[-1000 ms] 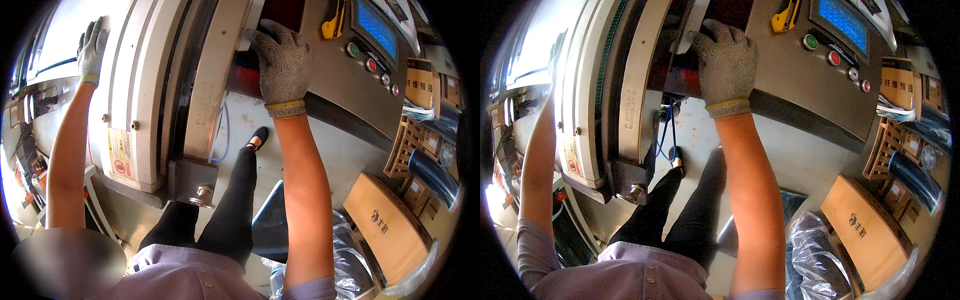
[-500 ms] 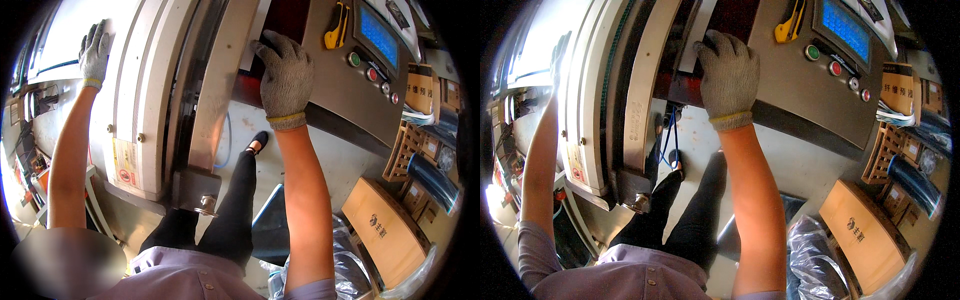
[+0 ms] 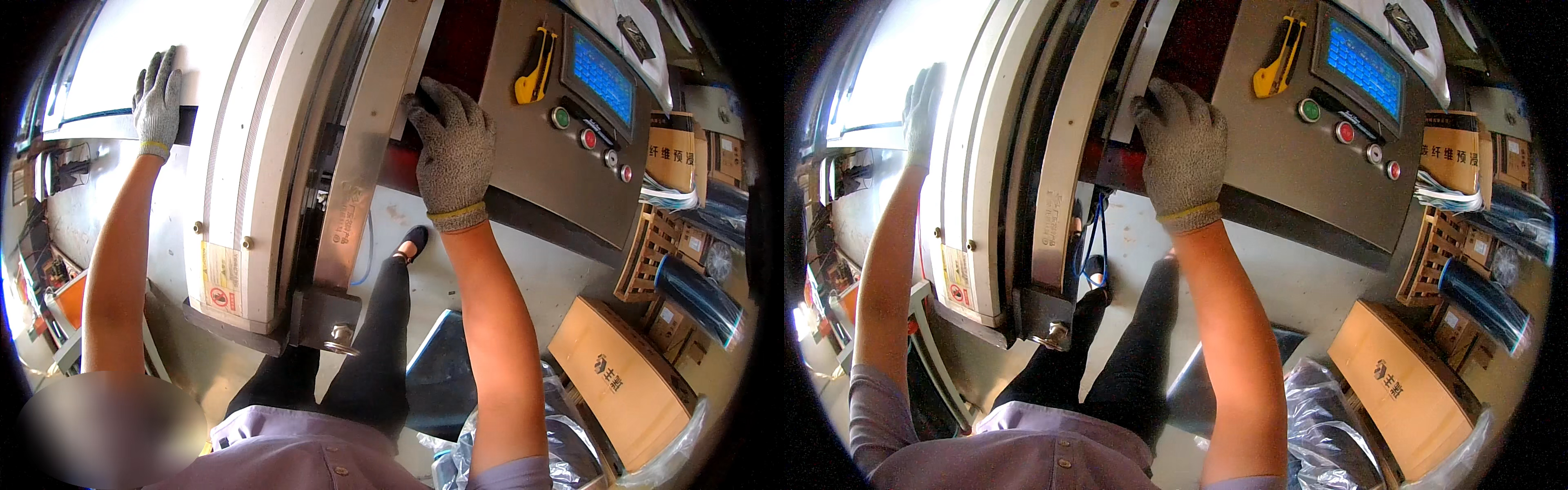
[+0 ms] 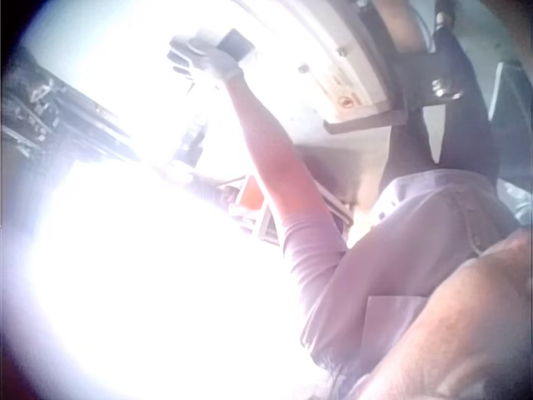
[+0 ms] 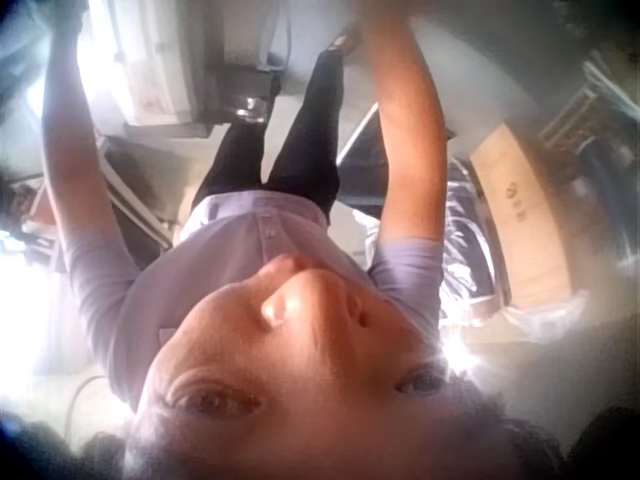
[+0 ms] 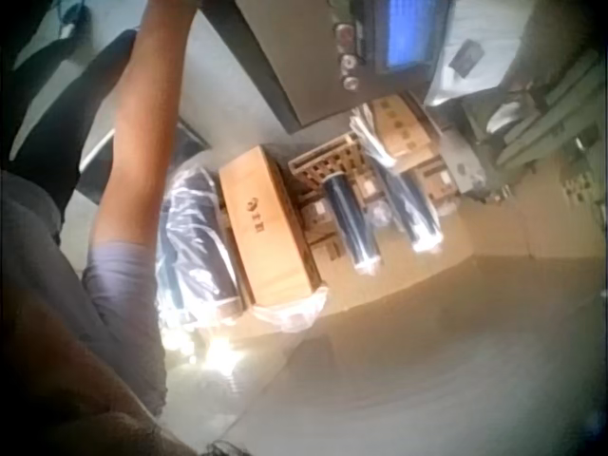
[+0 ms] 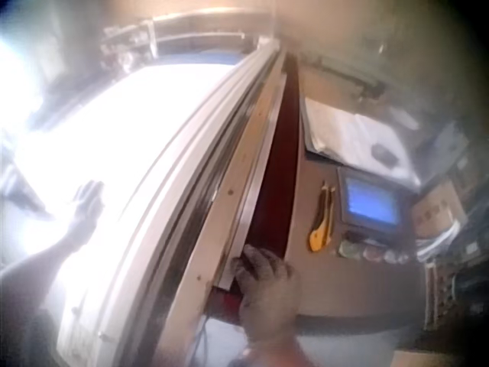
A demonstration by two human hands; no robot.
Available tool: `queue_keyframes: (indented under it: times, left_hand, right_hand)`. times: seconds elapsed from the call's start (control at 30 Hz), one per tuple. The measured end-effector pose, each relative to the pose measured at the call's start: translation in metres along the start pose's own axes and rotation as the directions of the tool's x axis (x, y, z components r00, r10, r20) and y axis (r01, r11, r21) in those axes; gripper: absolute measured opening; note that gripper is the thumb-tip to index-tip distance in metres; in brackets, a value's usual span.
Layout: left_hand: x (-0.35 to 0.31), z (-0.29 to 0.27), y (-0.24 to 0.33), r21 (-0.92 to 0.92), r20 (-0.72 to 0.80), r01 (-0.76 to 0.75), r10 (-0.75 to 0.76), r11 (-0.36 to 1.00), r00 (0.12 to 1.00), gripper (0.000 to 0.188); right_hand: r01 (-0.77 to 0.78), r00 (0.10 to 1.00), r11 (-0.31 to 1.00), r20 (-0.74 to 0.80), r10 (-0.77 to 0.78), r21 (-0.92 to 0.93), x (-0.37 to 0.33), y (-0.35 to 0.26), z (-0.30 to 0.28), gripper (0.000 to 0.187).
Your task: The person operates a large sheet cutting machine in a workshop. They press buttons on the control panel, adjust the cutting bar, and move a large white sheet on the machine bed. The person also handles a long metal bar and a roll of blue material, placing them on the machine bed.
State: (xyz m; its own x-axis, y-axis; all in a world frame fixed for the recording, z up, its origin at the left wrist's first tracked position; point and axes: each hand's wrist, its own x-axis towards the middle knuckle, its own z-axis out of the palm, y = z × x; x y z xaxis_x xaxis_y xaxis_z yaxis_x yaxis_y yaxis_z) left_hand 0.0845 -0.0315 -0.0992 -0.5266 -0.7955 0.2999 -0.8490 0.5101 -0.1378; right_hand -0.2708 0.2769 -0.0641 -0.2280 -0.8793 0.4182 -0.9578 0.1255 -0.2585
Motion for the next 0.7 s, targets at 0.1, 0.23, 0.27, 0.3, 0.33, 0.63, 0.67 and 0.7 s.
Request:
queue_keyframes:
  times: [0.1, 0.23, 0.27, 0.3, 0.33, 0.63, 0.67, 0.7]
  left_hand:
    - [0.000, -0.004, 0.005, -0.040, -0.013, 0.023, -0.024, 0.999, 1.000, 0.057]
    - [-0.002, -0.012, 0.016, -0.050, -0.026, 0.065, -0.066, 0.997, 0.997, 0.057]
    - [-0.002, -0.015, 0.023, -0.066, -0.051, 0.078, -0.082, 0.995, 0.995, 0.056]
    - [-0.005, -0.012, 0.014, -0.070, -0.083, 0.023, -0.028, 0.997, 0.996, 0.055]
    - [-0.004, -0.013, 0.011, -0.060, -0.060, 0.013, -0.016, 0.998, 0.998, 0.054]
    - [0.000, -0.052, 0.043, -0.164, -0.025, 0.172, -0.179, 0.971, 0.984, 0.052]
    - [0.001, -0.058, 0.044, -0.185, -0.016, 0.193, -0.199, 0.964, 0.980, 0.053]
    - [0.002, -0.060, 0.046, -0.204, -0.013, 0.197, -0.204, 0.959, 0.979, 0.053]
  right_hand:
    - [0.004, 0.999, 0.999, 0.047, -0.006, 0.048, 0.003, 0.002, -0.003, 0.036]
    - [-0.021, 0.995, 0.999, 0.102, 0.018, 0.030, 0.002, 0.001, -0.005, 0.034]
    - [-0.021, 0.994, 0.999, 0.112, 0.019, 0.025, -0.001, 0.002, -0.003, 0.033]
    - [-0.016, 0.993, 1.000, 0.113, 0.014, 0.020, 0.002, 0.002, -0.003, 0.032]
    - [-0.025, 0.990, 0.999, 0.137, 0.022, 0.022, 0.007, 0.000, -0.006, 0.034]
    - [-0.037, 0.924, 0.999, 0.378, 0.048, -0.037, 0.027, -0.017, -0.032, 0.055]
    - [-0.041, 0.925, 0.999, 0.377, 0.048, -0.028, 0.027, -0.017, -0.033, 0.054]
    - [-0.043, 0.927, 0.999, 0.373, 0.049, -0.023, 0.027, -0.016, -0.030, 0.054]
